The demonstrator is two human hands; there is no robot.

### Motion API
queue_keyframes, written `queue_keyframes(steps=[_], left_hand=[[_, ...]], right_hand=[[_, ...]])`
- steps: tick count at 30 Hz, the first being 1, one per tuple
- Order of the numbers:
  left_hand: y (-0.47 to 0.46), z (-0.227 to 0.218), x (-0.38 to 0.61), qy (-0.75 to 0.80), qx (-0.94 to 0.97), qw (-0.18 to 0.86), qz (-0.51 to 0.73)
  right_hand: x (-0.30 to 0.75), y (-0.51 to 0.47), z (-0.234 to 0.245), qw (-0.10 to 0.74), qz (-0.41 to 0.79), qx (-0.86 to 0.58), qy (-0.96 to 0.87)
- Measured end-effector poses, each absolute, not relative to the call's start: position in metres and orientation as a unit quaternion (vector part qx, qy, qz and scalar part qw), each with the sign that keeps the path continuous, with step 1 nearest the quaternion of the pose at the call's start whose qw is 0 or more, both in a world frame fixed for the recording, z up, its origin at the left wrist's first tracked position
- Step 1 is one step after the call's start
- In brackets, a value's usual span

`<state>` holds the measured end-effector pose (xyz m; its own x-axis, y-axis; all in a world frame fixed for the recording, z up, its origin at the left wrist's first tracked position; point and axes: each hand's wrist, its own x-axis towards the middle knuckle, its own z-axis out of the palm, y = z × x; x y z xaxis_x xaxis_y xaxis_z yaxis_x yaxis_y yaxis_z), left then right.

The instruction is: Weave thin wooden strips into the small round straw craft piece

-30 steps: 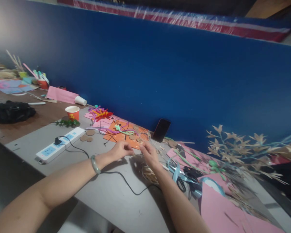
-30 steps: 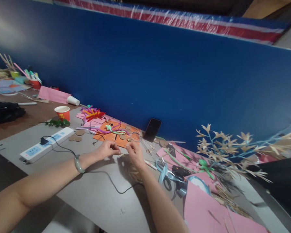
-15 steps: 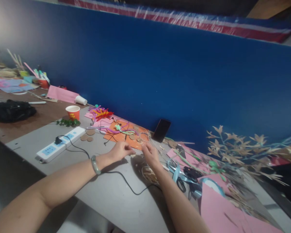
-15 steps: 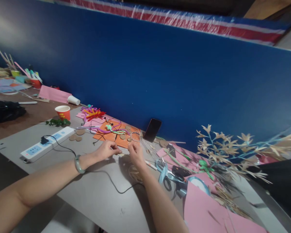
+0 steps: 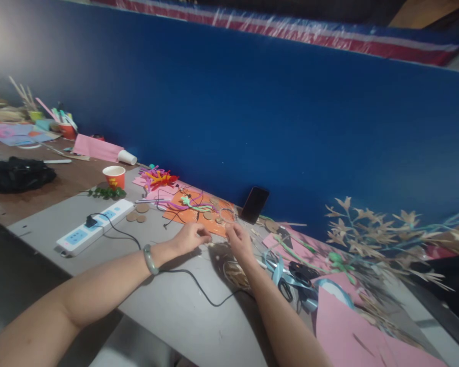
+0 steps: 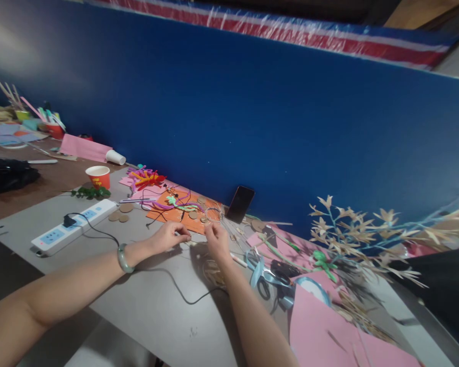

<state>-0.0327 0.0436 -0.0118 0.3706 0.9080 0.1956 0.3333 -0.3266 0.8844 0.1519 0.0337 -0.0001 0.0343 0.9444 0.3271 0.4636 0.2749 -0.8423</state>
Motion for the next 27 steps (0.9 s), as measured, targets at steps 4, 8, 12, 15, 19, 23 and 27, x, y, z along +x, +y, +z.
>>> queue_keyframes(steps=[4,8,12,15,19,23,27], left_hand=[[0.044,-0.011,-0.034,0.442,0.717,0.382,0.379],[0.044,-0.011,-0.034,0.453,0.715,0.374,0.379],[0.044,-0.012,-0.035,0.458,0.713,0.381,0.369],[0.046,-0.015,-0.035,0.464,0.72,0.374,0.356],[0.047,-0.017,-0.035,0.432,0.721,0.373,0.394],[0.046,-0.017,-0.032,0.356,0.71,0.435,0.424],[0.044,-0.016,-0.031,0.348,0.678,0.523,0.381]], right_hand=[[0.15,0.033,0.0,0.471,0.245,-0.537,-0.656],[0.147,0.03,0.003,0.479,0.236,-0.531,-0.658],[0.145,0.027,0.006,0.48,0.233,-0.525,-0.663],[0.145,0.026,0.008,0.476,0.229,-0.522,-0.67],[0.147,0.026,0.008,0.466,0.223,-0.517,-0.682],[0.144,0.023,0.01,0.448,0.229,-0.494,-0.709],[0.14,0.021,0.01,0.446,0.226,-0.49,-0.714]])
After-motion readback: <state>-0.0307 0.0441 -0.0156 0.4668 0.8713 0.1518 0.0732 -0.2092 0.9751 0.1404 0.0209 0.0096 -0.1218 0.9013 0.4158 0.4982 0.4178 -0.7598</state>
